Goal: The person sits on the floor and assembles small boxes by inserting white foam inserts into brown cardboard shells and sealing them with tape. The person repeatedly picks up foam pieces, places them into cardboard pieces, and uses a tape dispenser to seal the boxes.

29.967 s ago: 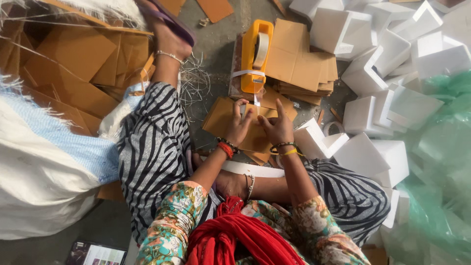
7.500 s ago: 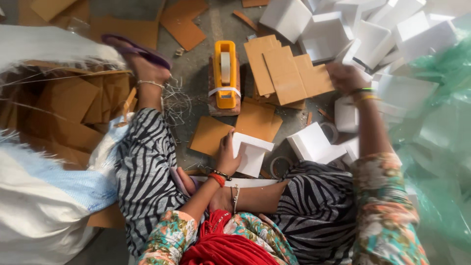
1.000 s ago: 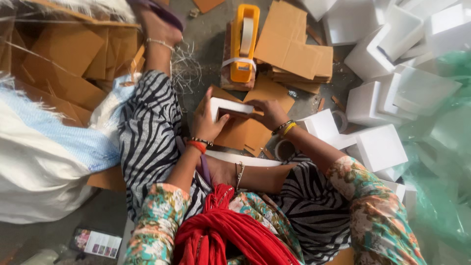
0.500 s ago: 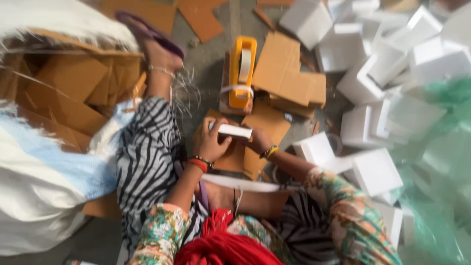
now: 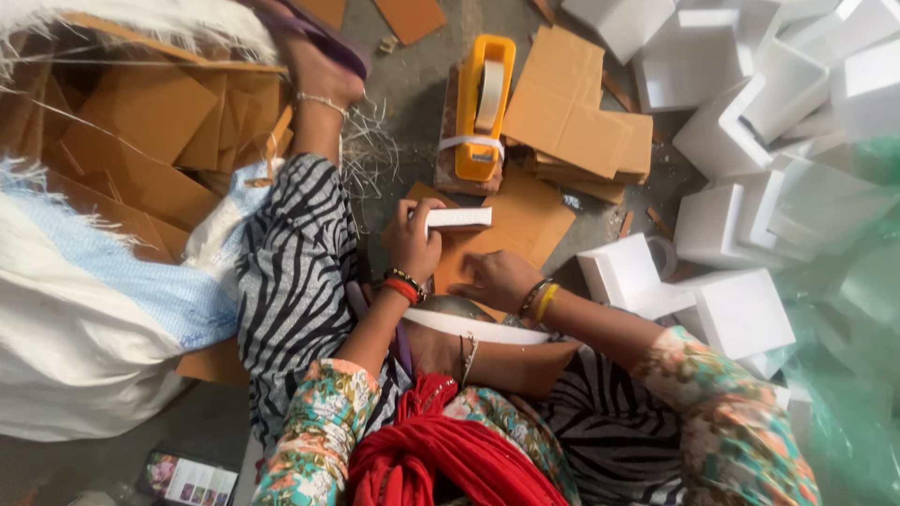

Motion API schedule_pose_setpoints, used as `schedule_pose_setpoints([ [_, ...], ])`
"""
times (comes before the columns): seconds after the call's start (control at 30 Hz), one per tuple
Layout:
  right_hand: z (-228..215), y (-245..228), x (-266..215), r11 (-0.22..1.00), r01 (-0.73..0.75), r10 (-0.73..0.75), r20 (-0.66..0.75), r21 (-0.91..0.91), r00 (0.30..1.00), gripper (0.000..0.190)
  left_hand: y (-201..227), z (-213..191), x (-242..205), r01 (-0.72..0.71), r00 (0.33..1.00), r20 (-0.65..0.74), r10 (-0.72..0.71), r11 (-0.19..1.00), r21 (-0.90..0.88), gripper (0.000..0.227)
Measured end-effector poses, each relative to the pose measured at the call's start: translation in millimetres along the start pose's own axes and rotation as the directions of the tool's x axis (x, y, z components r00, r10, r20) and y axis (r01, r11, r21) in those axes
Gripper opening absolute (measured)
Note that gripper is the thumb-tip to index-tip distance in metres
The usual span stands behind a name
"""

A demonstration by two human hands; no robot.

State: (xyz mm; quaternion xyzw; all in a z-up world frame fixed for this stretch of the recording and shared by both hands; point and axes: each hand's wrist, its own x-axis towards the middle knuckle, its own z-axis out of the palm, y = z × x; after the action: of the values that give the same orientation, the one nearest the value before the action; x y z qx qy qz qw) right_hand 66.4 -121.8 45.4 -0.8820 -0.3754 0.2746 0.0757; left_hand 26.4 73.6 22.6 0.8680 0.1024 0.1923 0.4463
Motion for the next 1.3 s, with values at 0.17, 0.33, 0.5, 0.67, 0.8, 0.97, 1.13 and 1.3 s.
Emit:
schedule_pose_setpoints([
  [0.17, 39.5, -21.0, 14.2, 0.743, 0.242, -0.157, -0.189, 0.624, 0.969, 0.094, -2.2, -1.4, -2.5, -0.006, 1.0, -0.011, 0.006, 1.0, 0.016, 0.044],
  [0.33, 60.9, -9.0, 28.3, 0.426, 0.199, -0.244, -0.1, 0.882, 0.965, 0.087, 2.4, -3.2, 1.1, 0.046, 0.999, 0.019, -0.045, 0.998, -0.051, 0.041],
  [0.5, 64.4, -10.6, 18.1, 0.888, -0.021, -0.054, 0.148, 0.46, 0.987, 0.078, 6.0, 3.1, -4.6, 0.074, 0.996, 0.053, -0.068, 0.989, -0.131, 0.045],
  [0.67, 40.1, -22.8, 19.5, 0.8, 0.15, -0.205, 0.031, 0.58, 0.978, 0.08, 5.4, 5.3, -4.6, 0.095, 0.995, 0.042, -0.094, 0.995, -0.034, 0.051],
  [0.8, -5.6, 6.2, 8.1, 0.89, 0.023, -0.137, 0.22, 0.456, 0.966, 0.058, -1.8, 9.3, -3.9, 0.083, 0.995, 0.047, -0.084, 0.996, 0.005, 0.056],
  [0.97, -41.2, 51.9, 12.6, 0.973, 0.151, -0.216, -0.465, -0.173, 0.859, 0.067, -6.2, 13.6, -5.1, 0.096, 0.994, 0.044, -0.097, 0.995, 0.036, 0.055],
  [1.13, 0.6, 65.8, 51.3, 0.954, 0.274, -0.187, -0.476, 0.118, 0.859, 0.08, -6.7, 12.0, 0.6, 0.089, 0.993, 0.081, -0.091, 0.996, 0.027, 0.055],
  [1.3, 43.8, 90.8, 66.5, 0.947, 0.292, -0.174, -0.546, 0.135, 0.819, 0.065, -2.5, 7.5, 3.4, 0.073, 0.993, 0.093, -0.074, 0.997, 0.015, 0.052],
])
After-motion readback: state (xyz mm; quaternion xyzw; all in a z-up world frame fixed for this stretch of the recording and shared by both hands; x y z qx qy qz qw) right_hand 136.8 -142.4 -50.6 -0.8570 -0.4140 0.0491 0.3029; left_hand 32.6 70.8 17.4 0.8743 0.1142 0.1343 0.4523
